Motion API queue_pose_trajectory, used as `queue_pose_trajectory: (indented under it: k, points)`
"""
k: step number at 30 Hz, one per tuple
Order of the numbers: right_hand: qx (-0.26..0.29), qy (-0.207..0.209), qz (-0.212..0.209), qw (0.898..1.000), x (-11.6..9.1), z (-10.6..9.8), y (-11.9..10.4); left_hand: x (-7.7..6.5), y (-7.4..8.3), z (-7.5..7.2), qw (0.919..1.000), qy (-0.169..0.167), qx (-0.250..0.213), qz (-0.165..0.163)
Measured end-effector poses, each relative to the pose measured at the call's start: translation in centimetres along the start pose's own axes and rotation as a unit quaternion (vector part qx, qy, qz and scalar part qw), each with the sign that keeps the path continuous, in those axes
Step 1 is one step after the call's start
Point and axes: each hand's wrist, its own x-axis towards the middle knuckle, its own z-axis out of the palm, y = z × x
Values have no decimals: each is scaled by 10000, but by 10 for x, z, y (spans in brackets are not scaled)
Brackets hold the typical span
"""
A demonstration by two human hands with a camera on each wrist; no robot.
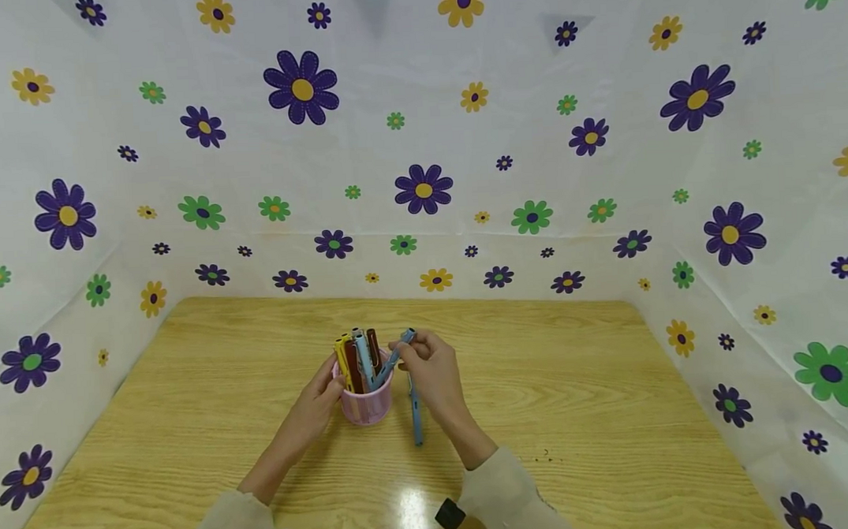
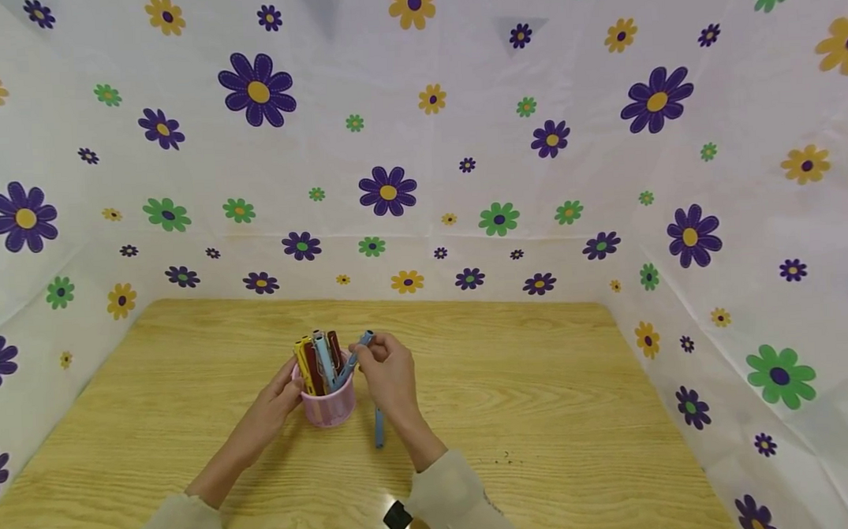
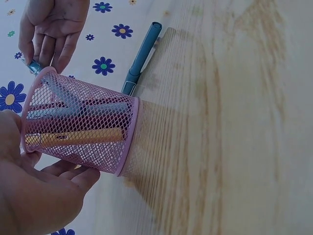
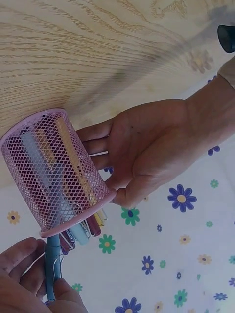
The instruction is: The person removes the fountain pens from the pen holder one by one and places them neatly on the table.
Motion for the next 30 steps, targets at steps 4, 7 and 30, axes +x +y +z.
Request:
queue_pose_trajectory:
  k: [4, 7, 30]
  points:
    - [97, -28, -38, 9999, 1, -4, 2, 0, 0, 0, 10000, 12, 25, -36]
    - [192, -77, -125, 9997, 0, -7, 1, 0, 0, 0, 10000, 14, 4, -18]
    - [733, 215, -340, 9965, 0, -25, -5, 2, -6, -1, 10000, 26, -60, -31]
